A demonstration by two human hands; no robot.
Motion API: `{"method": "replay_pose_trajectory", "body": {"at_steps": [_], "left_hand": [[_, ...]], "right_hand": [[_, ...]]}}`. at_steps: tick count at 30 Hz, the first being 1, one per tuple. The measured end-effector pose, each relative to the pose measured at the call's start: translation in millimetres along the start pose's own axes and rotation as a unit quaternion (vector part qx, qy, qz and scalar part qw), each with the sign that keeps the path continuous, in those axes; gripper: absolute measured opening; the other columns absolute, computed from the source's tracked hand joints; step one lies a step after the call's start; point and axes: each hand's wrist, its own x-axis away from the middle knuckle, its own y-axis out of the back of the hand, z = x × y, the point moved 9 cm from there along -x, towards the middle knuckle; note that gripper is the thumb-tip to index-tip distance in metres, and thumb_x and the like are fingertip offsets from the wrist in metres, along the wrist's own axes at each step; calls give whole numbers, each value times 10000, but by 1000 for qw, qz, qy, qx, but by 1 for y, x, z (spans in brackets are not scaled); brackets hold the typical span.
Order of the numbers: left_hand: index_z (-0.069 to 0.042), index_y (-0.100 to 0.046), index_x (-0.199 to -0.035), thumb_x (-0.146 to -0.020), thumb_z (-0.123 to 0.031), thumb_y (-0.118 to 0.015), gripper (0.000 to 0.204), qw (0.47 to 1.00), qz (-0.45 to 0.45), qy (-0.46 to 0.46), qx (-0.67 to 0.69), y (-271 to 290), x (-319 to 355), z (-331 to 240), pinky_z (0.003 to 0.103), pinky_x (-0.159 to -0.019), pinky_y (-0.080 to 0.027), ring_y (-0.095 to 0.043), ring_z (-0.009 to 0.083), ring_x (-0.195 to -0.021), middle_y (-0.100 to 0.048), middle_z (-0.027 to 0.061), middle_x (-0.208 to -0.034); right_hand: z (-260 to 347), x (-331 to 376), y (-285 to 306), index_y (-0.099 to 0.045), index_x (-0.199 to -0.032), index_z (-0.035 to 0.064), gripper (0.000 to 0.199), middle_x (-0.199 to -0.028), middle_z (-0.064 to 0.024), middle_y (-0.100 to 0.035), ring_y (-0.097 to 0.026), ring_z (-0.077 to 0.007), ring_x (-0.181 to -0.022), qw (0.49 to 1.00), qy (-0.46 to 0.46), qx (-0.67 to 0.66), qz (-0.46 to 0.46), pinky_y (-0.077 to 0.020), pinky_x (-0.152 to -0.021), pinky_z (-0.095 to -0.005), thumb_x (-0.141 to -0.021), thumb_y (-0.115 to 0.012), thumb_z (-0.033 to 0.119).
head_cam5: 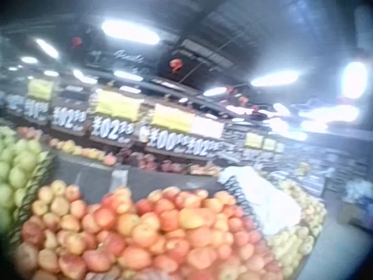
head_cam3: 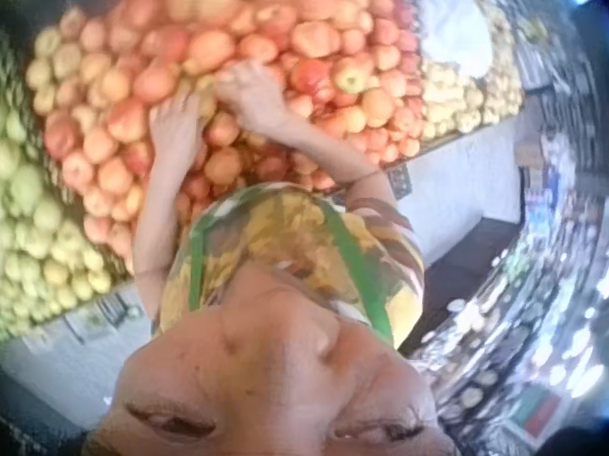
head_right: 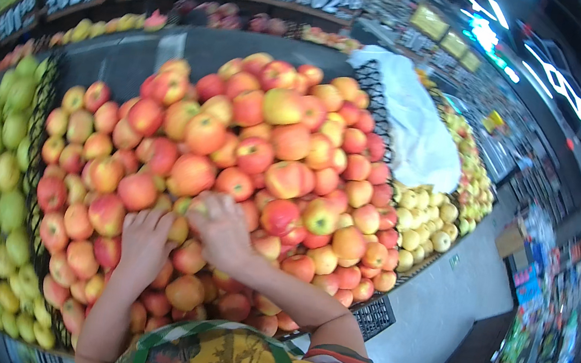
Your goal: The person moves apples one at a time from a black crate onto a display shelf by hand, arranging them into a pile.
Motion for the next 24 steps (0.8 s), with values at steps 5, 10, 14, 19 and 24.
{"method": "replay_pose_trajectory", "body": {"at_steps": [5, 10, 14, 19, 24], "left_hand": [[-64, -634, -1219, -725, -154, -819, 536, 1000, 1, -7, -12, 6, 4, 1, 452, -936, -415, -597, 316, -1092, -648, 127, -1191], [-77, -632, -1212, -733, -176, -818, 523, 999, -19, -32, -20, 16, 3, -7, 460, -914, -422, -606, 308, -1056, -648, 113, -1156], [-94, -623, -1219, -740, -189, -812, 523, 1000, -1, -11, -9, 4, 0, -5, 465, -914, -447, -610, 314, -1077, -644, 108, -1182], [-97, -620, -1239, -732, -208, -819, 555, 1000, -30, -5, 5, 12, 13, 2, 439, -905, -446, -609, 275, -1073, -634, 80, -1169], [-80, -624, -1252, -740, -216, -824, 566, 1000, -18, 8, 7, 11, 9, 2, 426, -916, -438, -603, 269, -1084, -630, 90, -1182]], "right_hand": [[11, -4, 5, -731, -989, 123, 280, -1319, -118, -546, -487, -331, -1165, 999, 6, -26, 23, -409, -914, -461, -709, -737, 132], [8, 0, -7, -742, -908, 111, 198, -1282, -61, -582, -490, -312, -1172, 999, 20, 5, -29, -407, -920, -475, -728, -721, 191], [2, 9, -16, -740, -889, 89, 144, -1268, -63, -604, -493, -336, -1178, 998, -15, 39, -48, -428, -954, -485, -759, -702, 139], [17, 1, -8, -754, -914, 80, 164, -1254, -107, -593, -510, -351, -1157, 999, 0, -42, -22, -425, -946, -478, -753, -733, 102], [-1, -15, 21, -686, -1053, 68, 302, -1203, -147, -587, -546, -366, -1085, 989, -38, -38, -135, -463, -897, -459, -790, -789, 175]]}}
